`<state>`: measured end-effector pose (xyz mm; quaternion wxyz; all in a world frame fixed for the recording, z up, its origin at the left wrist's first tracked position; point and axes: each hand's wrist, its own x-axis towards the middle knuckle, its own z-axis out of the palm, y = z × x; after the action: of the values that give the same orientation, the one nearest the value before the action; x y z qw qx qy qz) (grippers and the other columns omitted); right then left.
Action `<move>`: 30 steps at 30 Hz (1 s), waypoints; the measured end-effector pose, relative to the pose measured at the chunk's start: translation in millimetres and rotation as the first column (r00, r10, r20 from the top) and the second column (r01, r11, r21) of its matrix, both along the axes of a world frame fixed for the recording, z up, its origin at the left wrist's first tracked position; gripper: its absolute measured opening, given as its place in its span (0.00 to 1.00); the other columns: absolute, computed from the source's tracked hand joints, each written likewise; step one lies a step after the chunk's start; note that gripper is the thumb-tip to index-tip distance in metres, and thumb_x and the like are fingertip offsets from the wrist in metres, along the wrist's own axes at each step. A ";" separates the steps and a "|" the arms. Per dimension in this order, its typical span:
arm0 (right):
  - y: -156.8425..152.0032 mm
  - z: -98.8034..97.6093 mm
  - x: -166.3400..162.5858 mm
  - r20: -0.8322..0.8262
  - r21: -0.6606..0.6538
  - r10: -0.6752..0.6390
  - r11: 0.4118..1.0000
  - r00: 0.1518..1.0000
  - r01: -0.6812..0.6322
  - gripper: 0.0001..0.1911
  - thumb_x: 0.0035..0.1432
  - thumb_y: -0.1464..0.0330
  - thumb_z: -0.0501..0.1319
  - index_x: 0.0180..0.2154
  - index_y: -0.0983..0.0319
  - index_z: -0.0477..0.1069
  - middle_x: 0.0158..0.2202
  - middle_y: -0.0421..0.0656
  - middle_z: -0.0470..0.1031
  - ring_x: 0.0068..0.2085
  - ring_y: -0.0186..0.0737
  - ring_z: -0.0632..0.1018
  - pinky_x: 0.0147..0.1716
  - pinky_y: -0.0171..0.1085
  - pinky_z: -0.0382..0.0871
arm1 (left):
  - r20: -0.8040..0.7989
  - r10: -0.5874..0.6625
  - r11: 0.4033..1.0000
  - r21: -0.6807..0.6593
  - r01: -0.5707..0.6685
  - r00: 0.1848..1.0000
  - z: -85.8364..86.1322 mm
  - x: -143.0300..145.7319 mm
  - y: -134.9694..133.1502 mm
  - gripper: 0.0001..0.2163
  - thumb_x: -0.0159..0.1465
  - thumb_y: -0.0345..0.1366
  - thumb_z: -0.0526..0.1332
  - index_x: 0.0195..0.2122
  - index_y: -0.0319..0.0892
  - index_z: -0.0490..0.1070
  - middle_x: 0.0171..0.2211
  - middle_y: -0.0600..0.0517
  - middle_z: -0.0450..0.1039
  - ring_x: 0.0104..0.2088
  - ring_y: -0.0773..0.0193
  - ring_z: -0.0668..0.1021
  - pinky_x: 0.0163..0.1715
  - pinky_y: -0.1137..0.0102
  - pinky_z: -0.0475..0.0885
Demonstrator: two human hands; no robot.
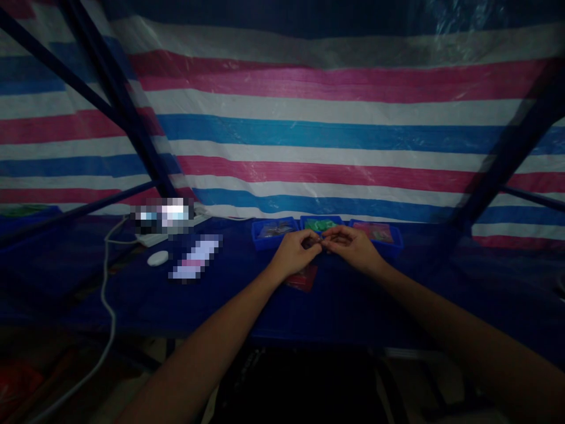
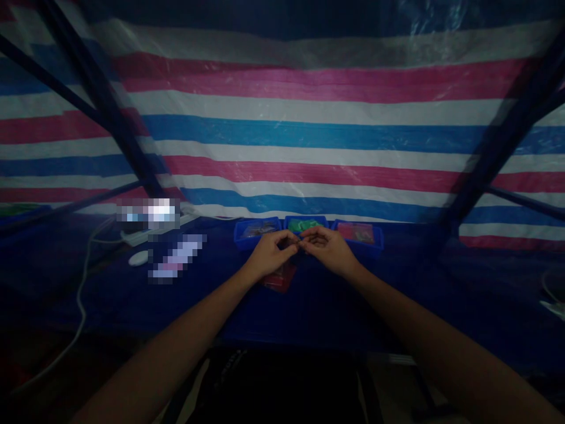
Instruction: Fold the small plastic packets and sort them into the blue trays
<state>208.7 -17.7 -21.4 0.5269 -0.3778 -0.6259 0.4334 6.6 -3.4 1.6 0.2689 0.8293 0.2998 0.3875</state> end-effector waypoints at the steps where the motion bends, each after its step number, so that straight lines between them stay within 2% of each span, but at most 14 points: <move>1: 0.2 0.0 -0.2 -0.001 0.003 0.001 1.000 1.000 -0.001 0.18 0.50 0.62 0.72 0.43 0.60 0.75 0.36 0.42 0.78 0.35 0.37 0.79 0.42 0.40 0.76 | -0.002 0.010 1.000 0.002 -0.010 1.000 0.3 -0.4 0.1 0.07 0.63 0.34 0.59 0.37 0.40 0.76 0.33 0.51 0.78 0.32 0.63 0.77 0.35 0.70 0.70; 5: 2.2 -2.6 0.9 0.021 0.009 -0.007 1.000 1.000 0.006 0.20 0.47 0.67 0.72 0.44 0.60 0.74 0.37 0.41 0.77 0.35 0.35 0.78 0.41 0.38 0.75 | -0.021 0.059 0.997 0.055 -0.058 0.998 1.1 0.1 -0.4 0.06 0.62 0.34 0.60 0.37 0.40 0.76 0.33 0.51 0.78 0.32 0.63 0.77 0.36 0.69 0.69; 9: 2.8 -3.7 0.6 0.065 0.027 0.007 1.000 0.998 -0.009 0.19 0.49 0.69 0.70 0.45 0.60 0.73 0.37 0.41 0.77 0.35 0.35 0.77 0.39 0.37 0.74 | -0.042 0.096 0.993 0.079 -0.092 0.995 1.3 2.6 -1.5 0.05 0.60 0.32 0.61 0.35 0.40 0.75 0.31 0.52 0.77 0.31 0.64 0.76 0.34 0.69 0.69; 16: 0.5 0.6 -12.2 0.083 0.069 0.025 0.997 0.996 -0.031 0.15 0.51 0.71 0.65 0.42 0.59 0.70 0.34 0.38 0.72 0.33 0.33 0.74 0.36 0.34 0.71 | 0.031 0.202 0.973 0.108 -0.204 0.979 -2.8 6.6 -1.3 0.05 0.59 0.31 0.61 0.35 0.40 0.75 0.31 0.53 0.77 0.30 0.64 0.76 0.34 0.70 0.69; 23: 0.8 -2.3 -6.2 0.151 0.100 -0.034 0.995 0.988 0.019 0.17 0.52 0.72 0.63 0.45 0.59 0.71 0.35 0.39 0.72 0.33 0.34 0.73 0.33 0.33 0.69 | -0.045 0.125 0.989 0.086 -0.121 0.991 -4.8 3.0 2.2 0.06 0.62 0.33 0.59 0.36 0.39 0.76 0.31 0.52 0.77 0.31 0.63 0.77 0.34 0.70 0.69; 27: 3.6 -5.8 -3.3 0.142 0.098 -0.012 0.995 0.990 -0.002 0.17 0.53 0.70 0.63 0.46 0.59 0.71 0.35 0.39 0.72 0.34 0.35 0.74 0.35 0.35 0.70 | 0.017 0.057 0.998 0.004 -0.057 0.998 -7.1 2.9 5.0 0.07 0.64 0.34 0.59 0.38 0.39 0.77 0.34 0.51 0.79 0.32 0.64 0.78 0.36 0.70 0.70; 30: 2.5 -4.1 -3.7 0.165 0.118 0.005 0.993 0.986 -0.025 0.17 0.56 0.69 0.63 0.49 0.58 0.72 0.39 0.42 0.75 0.39 0.38 0.77 0.41 0.38 0.72 | 0.060 0.045 0.997 -0.060 -0.042 0.997 -10.6 2.6 9.4 0.09 0.64 0.38 0.61 0.39 0.39 0.77 0.34 0.50 0.79 0.32 0.63 0.78 0.35 0.70 0.71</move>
<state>205.0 -15.2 -25.5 0.4920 -0.3753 -0.6948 0.3665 9.1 5.9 -9.0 0.2936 0.8020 0.3207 0.4095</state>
